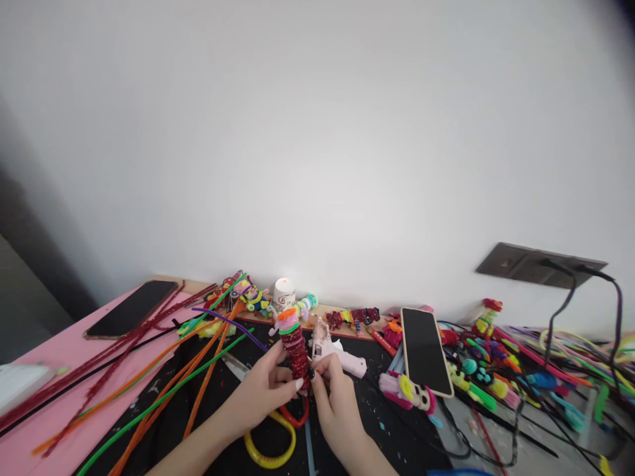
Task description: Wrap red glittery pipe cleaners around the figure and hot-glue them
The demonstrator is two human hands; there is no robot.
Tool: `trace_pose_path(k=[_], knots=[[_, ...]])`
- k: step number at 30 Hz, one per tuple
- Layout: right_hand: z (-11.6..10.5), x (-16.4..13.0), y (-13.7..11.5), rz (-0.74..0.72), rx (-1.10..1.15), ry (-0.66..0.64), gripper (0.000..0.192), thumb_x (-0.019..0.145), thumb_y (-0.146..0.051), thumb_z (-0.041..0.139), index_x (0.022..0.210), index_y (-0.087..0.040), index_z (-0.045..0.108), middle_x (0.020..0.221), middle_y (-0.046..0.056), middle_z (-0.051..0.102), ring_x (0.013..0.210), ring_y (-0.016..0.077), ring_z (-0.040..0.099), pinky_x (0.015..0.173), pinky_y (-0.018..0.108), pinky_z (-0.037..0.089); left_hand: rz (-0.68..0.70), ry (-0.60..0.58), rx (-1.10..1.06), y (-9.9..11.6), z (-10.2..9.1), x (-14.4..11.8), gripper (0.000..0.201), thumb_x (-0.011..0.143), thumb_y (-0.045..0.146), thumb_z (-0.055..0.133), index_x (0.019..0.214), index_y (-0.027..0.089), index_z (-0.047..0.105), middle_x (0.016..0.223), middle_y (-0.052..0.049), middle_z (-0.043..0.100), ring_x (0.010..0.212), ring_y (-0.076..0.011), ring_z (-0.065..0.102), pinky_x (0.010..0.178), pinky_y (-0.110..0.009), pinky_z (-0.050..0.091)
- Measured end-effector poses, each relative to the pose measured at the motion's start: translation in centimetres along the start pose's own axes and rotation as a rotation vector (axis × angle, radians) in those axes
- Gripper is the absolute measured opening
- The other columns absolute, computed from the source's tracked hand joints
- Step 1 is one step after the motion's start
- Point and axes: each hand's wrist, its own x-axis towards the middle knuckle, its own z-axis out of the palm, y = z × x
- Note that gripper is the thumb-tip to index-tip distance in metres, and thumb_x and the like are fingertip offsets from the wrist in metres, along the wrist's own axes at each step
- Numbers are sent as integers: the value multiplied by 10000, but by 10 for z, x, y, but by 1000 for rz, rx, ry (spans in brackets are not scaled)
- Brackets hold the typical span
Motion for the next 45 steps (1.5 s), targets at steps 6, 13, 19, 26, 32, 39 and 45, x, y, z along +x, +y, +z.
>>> trace_pose_path(k=[6,13,19,26,32,39,45], knots=[[-1,1,-3,-34,-38,9,116,906,-164,384,811,-213,428,716,13,555,608,153,532,552,248,412,23,51,6,-4,0,2,592,750,266,667,1284,263,412,1258,-101,501,774,-138,581,746,-307,465],[-2,0,-6,-20,-91,-35,123,908,-158,355,810,-226,384,723,13,548,619,161,513,550,250,374,44,72,27,-1,2,2,605,750,293,666,1281,246,379,1227,-118,521,828,-172,597,715,-291,459],[-3,0,-7,-15,-137,-32,120,888,-137,367,810,-227,372,766,29,569,642,170,519,567,256,377,94,33,20,-4,0,1,618,781,275,641,1308,259,318,1257,-125,515,1022,-234,573,797,-320,465],[-2,1,-4,-44,-196,2,120,865,-114,389,811,-220,399,781,25,541,679,171,515,620,267,407,106,57,62,-7,-3,2,639,788,250,632,1314,259,269,1174,-115,571,1024,-237,572,781,-317,467],[-2,0,-2,-59,-262,18,123,867,-120,401,794,-216,430,722,9,524,627,167,500,580,259,405,101,92,100,-9,-4,2,611,773,256,638,1285,252,304,1026,-72,608,916,-201,599,744,-300,477],[-4,1,-9,-91,-314,-7,133,873,-118,370,835,-207,461,733,25,546,640,175,516,584,263,402,117,213,153,-13,-7,3,578,759,252,647,1253,262,349,843,9,574,767,-141,592,684,-246,488],[-4,1,-5,-98,-302,5,144,881,-125,365,828,-207,470,729,23,545,644,175,516,586,265,393,101,218,192,-10,-7,3,575,764,255,645,1251,241,341,857,-8,600,786,-155,605,681,-250,485]])
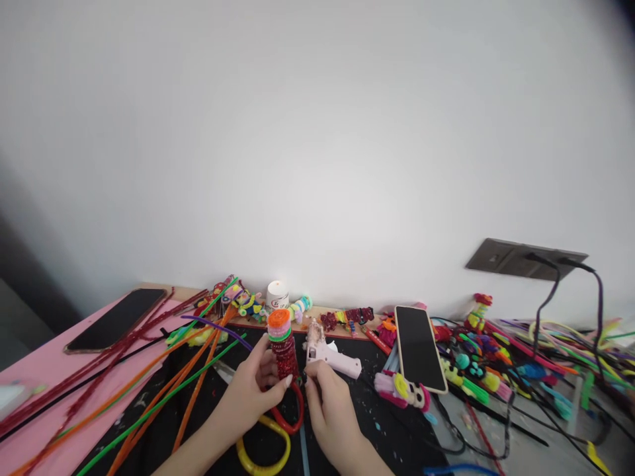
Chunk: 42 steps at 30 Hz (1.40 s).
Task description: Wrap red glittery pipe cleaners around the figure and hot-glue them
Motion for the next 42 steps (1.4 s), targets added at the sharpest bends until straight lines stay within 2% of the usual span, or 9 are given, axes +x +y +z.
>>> trace_pose_path(k=[9,15,19,22,24,28,33,42], knots=[[2,-1,4,41,84,42,136,894,-140,368,824,-206,465,723,8,521,635,163,489,577,257,373,-61,-137,-221,6,3,0,622,760,247,664,1270,228,309,1052,-83,629,888,-175,614,802,-314,459],[3,-1,5,41,95,51,139,896,-151,367,821,-200,473,719,7,519,625,155,481,575,247,370,-52,-175,-251,8,2,0,624,764,232,664,1285,238,320,1089,-88,621,917,-179,611,830,-327,445],[3,1,5,46,116,77,152,893,-147,370,795,-200,474,703,5,513,619,154,475,577,247,373,-52,-189,-247,9,1,-1,656,745,236,686,1302,258,339,1124,-85,616,896,-171,612,844,-332,446],[3,2,3,51,129,80,160,897,-153,362,782,-201,463,696,3,496,620,154,465,574,245,368,-107,-182,-247,16,3,-2,644,731,275,698,1285,238,372,1132,-99,619,964,-206,605,841,-336,462],[3,2,3,62,141,73,153,899,-157,359,788,-202,454,696,2,487,619,153,457,569,244,363,-178,-136,-242,21,4,-3,669,745,313,680,1314,242,336,1135,-102,622,977,-222,609,809,-343,490],[3,1,1,85,164,71,136,893,-156,365,795,-204,446,699,0,481,620,153,448,565,245,364,-281,-42,-193,25,5,-4,704,773,368,641,1357,242,269,995,-66,673,836,-195,654,735,-337,533],[2,2,-1,87,191,89,139,885,-146,370,784,-206,443,704,5,490,628,156,450,566,250,371,-299,4,-122,25,4,-2,671,732,383,676,1298,224,351,758,12,660,695,-168,665,650,-299,555],[3,2,-2,166,277,54,107,910,-187,358,823,-212,416,719,-4,490,634,152,467,578,260,398,-252,-14,-62,20,4,-2,656,750,400,646,1292,221,323,686,31,650,620,-186,682,583,-285,538]])
